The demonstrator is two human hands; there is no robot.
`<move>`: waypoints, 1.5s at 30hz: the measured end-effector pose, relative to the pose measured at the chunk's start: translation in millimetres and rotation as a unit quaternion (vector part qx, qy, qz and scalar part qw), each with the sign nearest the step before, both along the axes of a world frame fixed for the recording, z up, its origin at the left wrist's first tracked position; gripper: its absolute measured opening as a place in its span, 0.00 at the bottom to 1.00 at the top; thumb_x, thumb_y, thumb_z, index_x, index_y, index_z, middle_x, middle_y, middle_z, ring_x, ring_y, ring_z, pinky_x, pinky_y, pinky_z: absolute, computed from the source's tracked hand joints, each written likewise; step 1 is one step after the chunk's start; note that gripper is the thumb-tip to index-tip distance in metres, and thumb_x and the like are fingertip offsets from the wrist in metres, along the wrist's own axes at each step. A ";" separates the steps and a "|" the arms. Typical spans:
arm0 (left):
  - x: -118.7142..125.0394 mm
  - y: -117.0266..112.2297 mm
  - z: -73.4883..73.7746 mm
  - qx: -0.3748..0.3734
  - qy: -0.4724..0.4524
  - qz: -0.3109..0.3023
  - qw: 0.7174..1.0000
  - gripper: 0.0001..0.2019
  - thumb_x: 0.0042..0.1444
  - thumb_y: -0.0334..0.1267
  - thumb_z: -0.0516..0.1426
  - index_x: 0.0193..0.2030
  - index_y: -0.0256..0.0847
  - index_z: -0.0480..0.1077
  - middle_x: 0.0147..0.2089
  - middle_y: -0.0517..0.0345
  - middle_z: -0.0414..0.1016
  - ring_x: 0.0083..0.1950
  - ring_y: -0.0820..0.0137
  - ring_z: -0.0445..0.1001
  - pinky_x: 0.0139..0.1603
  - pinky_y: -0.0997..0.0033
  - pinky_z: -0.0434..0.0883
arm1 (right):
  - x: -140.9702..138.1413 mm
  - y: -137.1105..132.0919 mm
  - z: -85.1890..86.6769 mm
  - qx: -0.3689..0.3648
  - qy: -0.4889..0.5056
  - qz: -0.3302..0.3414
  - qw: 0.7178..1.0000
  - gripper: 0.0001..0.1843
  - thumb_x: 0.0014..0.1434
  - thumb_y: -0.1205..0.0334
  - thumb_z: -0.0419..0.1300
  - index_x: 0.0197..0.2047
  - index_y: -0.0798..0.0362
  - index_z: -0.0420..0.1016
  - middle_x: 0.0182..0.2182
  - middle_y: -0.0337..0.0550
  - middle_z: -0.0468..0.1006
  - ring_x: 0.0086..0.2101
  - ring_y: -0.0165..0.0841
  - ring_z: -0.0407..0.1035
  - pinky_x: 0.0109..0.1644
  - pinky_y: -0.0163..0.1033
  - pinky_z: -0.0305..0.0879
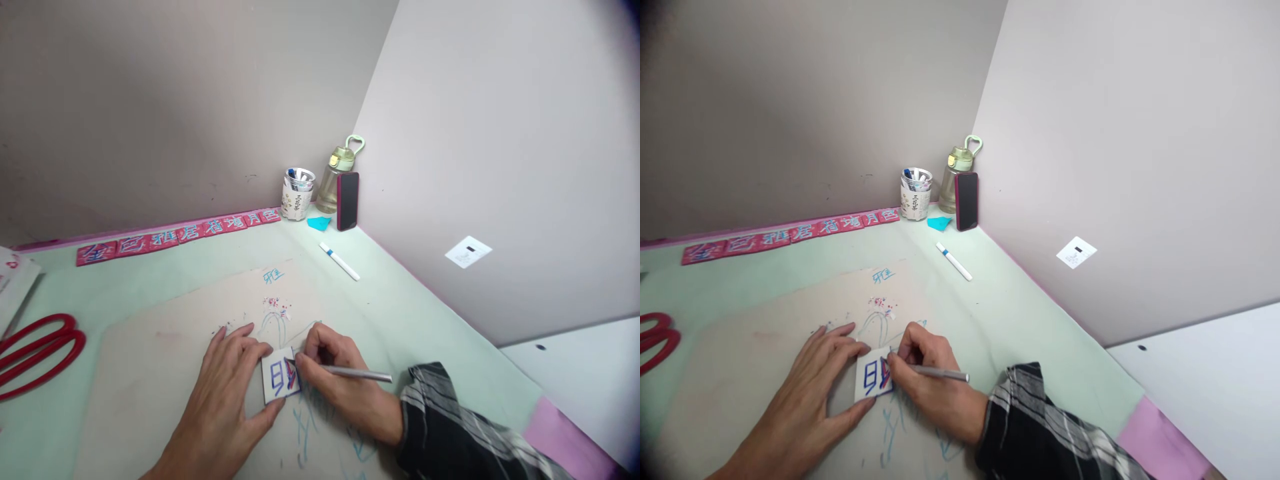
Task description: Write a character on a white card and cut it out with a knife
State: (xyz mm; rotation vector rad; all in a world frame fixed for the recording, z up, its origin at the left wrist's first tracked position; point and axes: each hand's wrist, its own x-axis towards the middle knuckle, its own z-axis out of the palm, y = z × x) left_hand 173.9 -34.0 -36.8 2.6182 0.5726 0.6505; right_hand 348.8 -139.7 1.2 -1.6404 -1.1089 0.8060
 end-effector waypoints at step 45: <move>4.3 -3.6 -2.4 0.045 -0.022 0.017 0.999 0.15 0.52 0.41 0.64 0.43 0.46 0.64 0.45 0.54 0.72 0.59 0.53 0.67 0.67 0.40 0.56 | -5.5 -1.9 3.2 -0.027 -0.078 0.055 0.995 0.11 0.60 0.70 0.52 0.28 0.49 0.55 0.23 0.30 0.60 0.25 0.27 0.53 0.28 0.35 0.49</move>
